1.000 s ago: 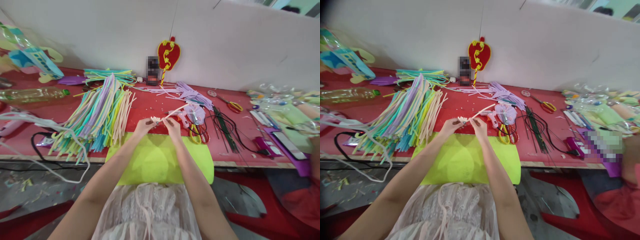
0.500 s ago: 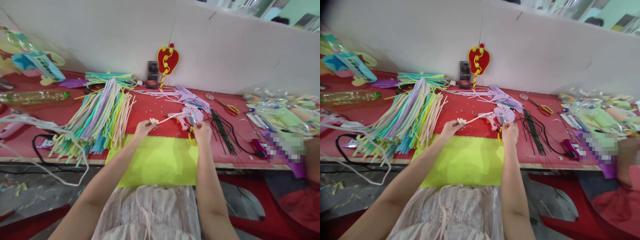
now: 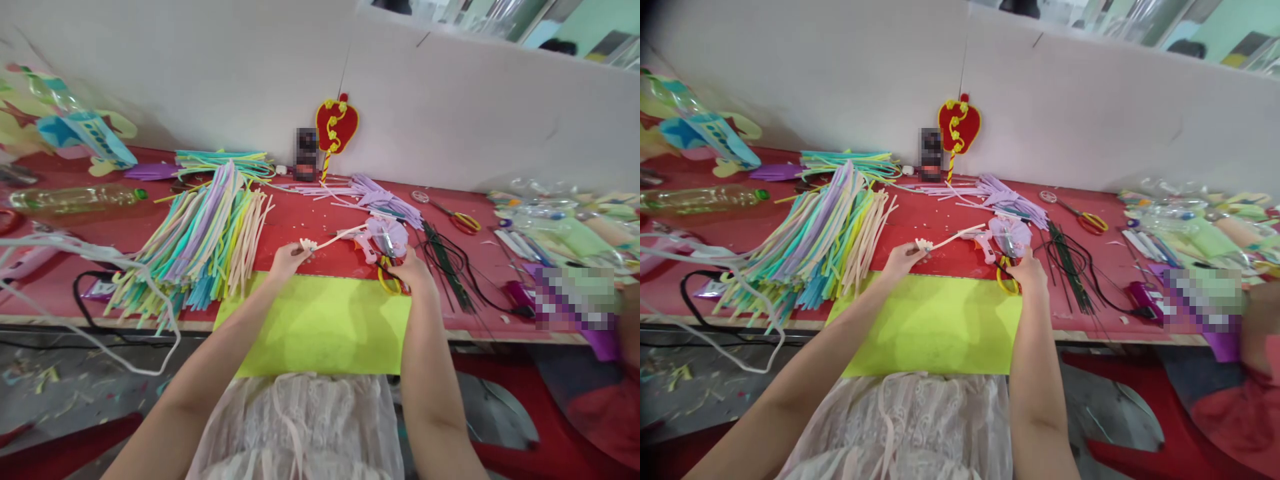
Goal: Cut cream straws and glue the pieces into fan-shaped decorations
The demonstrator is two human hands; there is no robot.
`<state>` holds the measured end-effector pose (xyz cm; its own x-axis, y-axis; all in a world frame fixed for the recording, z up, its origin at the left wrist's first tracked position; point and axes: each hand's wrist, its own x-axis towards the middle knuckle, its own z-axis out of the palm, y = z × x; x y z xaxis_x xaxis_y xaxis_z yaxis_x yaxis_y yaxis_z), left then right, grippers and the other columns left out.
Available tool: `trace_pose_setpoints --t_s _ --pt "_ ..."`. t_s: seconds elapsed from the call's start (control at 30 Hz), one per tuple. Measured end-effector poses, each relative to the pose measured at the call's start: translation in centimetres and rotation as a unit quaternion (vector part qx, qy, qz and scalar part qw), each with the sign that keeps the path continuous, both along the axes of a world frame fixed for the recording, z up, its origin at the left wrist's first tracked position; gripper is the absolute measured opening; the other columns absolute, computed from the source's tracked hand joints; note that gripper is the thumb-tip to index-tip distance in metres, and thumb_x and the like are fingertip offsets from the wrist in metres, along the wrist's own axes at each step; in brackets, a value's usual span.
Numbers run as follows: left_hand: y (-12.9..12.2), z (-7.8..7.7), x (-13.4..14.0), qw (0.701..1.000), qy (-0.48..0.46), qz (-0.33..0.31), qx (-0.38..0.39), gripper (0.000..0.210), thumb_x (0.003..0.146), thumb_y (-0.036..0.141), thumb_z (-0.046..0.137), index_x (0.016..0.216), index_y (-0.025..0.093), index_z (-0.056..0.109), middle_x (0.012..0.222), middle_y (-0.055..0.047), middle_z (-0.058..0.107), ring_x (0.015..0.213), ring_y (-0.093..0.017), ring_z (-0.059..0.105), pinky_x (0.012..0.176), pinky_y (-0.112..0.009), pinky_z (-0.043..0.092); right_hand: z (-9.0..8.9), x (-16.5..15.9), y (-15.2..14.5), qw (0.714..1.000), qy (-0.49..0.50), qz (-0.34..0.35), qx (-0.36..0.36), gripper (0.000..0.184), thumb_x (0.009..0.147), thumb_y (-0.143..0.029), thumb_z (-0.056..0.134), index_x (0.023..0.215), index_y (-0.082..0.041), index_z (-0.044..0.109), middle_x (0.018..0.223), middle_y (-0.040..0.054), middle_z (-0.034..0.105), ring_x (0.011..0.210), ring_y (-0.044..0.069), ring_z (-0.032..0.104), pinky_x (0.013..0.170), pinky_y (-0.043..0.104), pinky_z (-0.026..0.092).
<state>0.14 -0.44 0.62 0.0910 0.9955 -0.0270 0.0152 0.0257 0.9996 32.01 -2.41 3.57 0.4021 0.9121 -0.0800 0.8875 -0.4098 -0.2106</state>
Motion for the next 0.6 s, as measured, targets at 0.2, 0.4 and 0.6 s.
trace_pose_setpoints --t_s 0.2,0.4,0.6 --pt "-0.1 0.3 -0.1 1.000 -0.011 0.001 -0.009 0.012 0.072 0.024 0.066 0.080 0.014 0.068 0.075 -0.005 0.070 0.068 -0.015 0.064 0.067 -0.026 0.048 0.1 -0.6 -1.1 0.999 -0.030 -0.008 0.040 0.070 0.066 -0.039 0.066 0.130 -0.018 0.044 0.105 0.0147 0.065 0.096 0.029 0.062 0.076 0.035 0.045" --pt "0.1 -0.1 -0.1 1.000 -0.022 0.000 -0.010 0.011 0.072 0.022 0.066 0.080 0.014 0.068 0.074 -0.005 0.070 0.066 -0.013 0.063 0.065 -0.025 0.048 -1.0 -1.0 -2.1 0.989 -0.002 -0.065 0.135 0.068 0.064 -0.038 0.066 0.126 -0.018 0.046 0.103 0.0127 0.065 0.094 0.028 0.060 0.079 0.038 0.045" --pt "0.2 -0.1 -0.1 1.000 -0.015 0.002 -0.015 0.010 0.072 0.022 0.066 0.079 0.015 0.068 0.072 -0.005 0.070 0.066 -0.014 0.064 0.064 -0.025 0.048 -1.4 -1.0 -2.7 0.956 0.053 -0.087 0.275 0.063 0.063 -0.037 0.065 0.120 -0.019 0.046 0.096 0.0086 0.063 0.090 0.025 0.059 0.081 0.040 0.044"
